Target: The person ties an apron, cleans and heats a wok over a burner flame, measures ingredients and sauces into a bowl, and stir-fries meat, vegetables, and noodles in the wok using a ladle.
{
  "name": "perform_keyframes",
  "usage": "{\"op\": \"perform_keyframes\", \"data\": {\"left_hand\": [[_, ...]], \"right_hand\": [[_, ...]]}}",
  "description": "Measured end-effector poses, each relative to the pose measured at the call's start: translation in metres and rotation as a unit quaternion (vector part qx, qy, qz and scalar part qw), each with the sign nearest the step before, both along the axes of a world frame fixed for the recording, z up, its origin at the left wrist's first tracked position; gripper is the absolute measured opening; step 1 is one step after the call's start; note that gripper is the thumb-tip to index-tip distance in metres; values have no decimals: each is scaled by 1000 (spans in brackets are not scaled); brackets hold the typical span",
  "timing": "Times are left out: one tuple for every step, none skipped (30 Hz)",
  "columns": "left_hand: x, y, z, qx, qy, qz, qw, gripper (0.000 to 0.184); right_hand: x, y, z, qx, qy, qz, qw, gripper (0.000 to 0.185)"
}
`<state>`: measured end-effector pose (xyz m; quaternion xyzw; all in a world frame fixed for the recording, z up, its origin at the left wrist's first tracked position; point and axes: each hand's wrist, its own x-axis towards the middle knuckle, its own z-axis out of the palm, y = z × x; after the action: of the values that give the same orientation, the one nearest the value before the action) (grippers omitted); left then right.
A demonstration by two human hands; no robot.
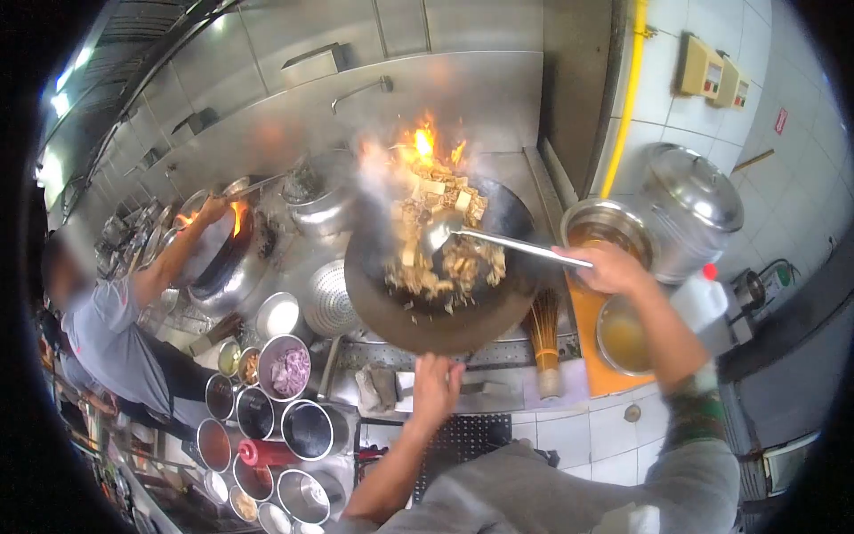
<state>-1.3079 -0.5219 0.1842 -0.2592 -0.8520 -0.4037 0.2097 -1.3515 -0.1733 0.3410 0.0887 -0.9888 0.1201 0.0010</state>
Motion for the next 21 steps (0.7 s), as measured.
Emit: {"op": "perform_keyframes", "data": {"left_hand": [[-1, 0, 18, -8, 19, 7, 1000, 17], [3, 3, 34, -15, 24, 16, 999, 17], [-5, 7, 61, 7, 24, 22, 999, 15], [-22, 13, 84, 33, 37, 28, 998, 14], [-29, 17, 84, 35, 38, 30, 998, 14], [-42, 21, 79, 38, 27, 27, 999, 13], [-53, 23, 70, 38, 14, 22, 999, 12], [-58, 23, 51, 36, 12, 22, 999, 12], [-62, 24, 27, 7, 3, 35, 999, 13], [-60, 25, 18, -18, -2, 48, 999, 15], [-48, 20, 7, -15, 1, 48, 999, 15], [-34, 11, 1, -3, 0, 26, 1000, 16], [-21, 1, -4, 5, -2, 3, 1000, 17], [-8, -7, 0, 4, -12, -18, 1000, 21], [-20, -4, 9, -11, 11, 5, 1000, 21], [-21, 1, 21, -29, 13, 31, 999, 21], [-33, 4, 40, -12, -2, 12, 1000, 19], [-47, 11, 45, -3, 14, 21, 1000, 17], [-60, 13, 40, -13, 13, 28, 999, 18], [-72, 14, 38, -24, 14, 36, 999, 18], [-77, 13, 40, -27, 18, 37, 999, 18]], "right_hand": [[4, 9, 10, -24, -33, -5, 999, 56], [10, 17, 14, -47, -81, -8, 996, 55], [12, 26, 14, -118, -67, 46, 990, 57], [13, 28, 27, -182, -140, 14, 973, 57], [15, 21, 41, -158, -177, -16, 971, 57], [12, 13, 51, -133, -208, -45, 968, 57], [4, 10, 46, -134, -202, -42, 969, 57], [-3, 8, 29, -79, -144, -1, 986, 57], [-6, 7, 19, -21, -85, 40, 995, 57], [-3, 1, 19, -19, -83, 40, 996, 57], [3, -8, 17, -3, -80, -2, 997, 57], [7, -12, 16, 11, -71, -45, 996, 57], [17, 5, 12, -7, -15, 0, 1000, 56], [18, 25, 16, -11, -9, -5, 1000, 56], [24, 47, 25, -67, -17, 9, 998, 55], [39, 57, 30, -125, -47, 22, 991, 54], [50, 60, 43, -127, -64, 20, 990, 54], [50, 63, 65, -91, -86, -4, 992, 54], [47, 64, 78, -57, -102, -27, 993, 53], [43, 65, 80, -58, -93, -24, 994, 53], [40, 65, 78, -23, -89, -31, 995, 52]]}}
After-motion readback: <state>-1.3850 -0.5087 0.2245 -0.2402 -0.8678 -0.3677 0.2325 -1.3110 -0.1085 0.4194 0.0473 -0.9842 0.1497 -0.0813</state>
